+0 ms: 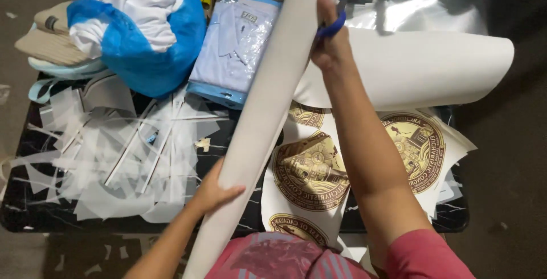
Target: Cutting circular stickers from a large printed sheet using scissors.
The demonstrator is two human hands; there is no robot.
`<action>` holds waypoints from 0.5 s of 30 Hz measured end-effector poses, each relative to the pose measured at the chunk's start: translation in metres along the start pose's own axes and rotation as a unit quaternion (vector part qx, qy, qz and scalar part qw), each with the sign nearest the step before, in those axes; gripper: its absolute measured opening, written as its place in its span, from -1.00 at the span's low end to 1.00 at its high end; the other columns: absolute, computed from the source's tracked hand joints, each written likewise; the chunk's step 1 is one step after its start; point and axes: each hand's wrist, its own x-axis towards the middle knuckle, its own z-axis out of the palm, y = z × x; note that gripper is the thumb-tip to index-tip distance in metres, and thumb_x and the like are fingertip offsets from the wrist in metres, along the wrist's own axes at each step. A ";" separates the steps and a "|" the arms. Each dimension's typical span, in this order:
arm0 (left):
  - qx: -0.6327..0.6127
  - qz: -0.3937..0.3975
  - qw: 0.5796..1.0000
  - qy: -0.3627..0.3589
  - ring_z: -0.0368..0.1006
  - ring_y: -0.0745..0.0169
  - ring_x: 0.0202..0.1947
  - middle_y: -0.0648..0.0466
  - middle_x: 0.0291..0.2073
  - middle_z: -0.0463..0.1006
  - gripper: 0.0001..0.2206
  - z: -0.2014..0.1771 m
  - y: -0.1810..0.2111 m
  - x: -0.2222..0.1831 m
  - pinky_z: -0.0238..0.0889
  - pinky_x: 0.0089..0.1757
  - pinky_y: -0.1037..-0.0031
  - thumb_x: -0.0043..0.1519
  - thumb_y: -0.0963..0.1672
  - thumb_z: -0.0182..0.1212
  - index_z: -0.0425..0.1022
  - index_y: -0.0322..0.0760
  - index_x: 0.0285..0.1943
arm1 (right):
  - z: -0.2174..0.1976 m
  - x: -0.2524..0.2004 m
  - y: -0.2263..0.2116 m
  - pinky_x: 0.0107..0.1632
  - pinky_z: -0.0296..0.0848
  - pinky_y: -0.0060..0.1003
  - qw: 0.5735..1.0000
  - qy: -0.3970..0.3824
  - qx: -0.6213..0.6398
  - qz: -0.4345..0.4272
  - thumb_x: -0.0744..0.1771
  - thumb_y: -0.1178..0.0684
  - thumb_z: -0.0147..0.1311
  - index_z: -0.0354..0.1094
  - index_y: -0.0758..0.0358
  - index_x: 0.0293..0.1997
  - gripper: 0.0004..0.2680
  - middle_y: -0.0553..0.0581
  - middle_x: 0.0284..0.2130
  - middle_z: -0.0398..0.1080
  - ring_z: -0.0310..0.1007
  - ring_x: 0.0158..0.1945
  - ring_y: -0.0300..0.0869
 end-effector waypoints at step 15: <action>-0.098 0.137 0.986 -0.014 0.59 0.21 -0.08 -0.06 0.01 0.62 -0.45 -0.085 0.184 0.302 0.53 -0.05 0.37 0.11 -0.13 0.45 0.39 -0.38 0.29 | -0.063 -0.117 0.078 -0.02 0.57 -0.12 0.983 0.170 -0.067 -0.003 0.32 -0.22 0.16 0.16 0.42 0.16 -0.52 0.34 0.11 0.39 0.47 0.14 0.04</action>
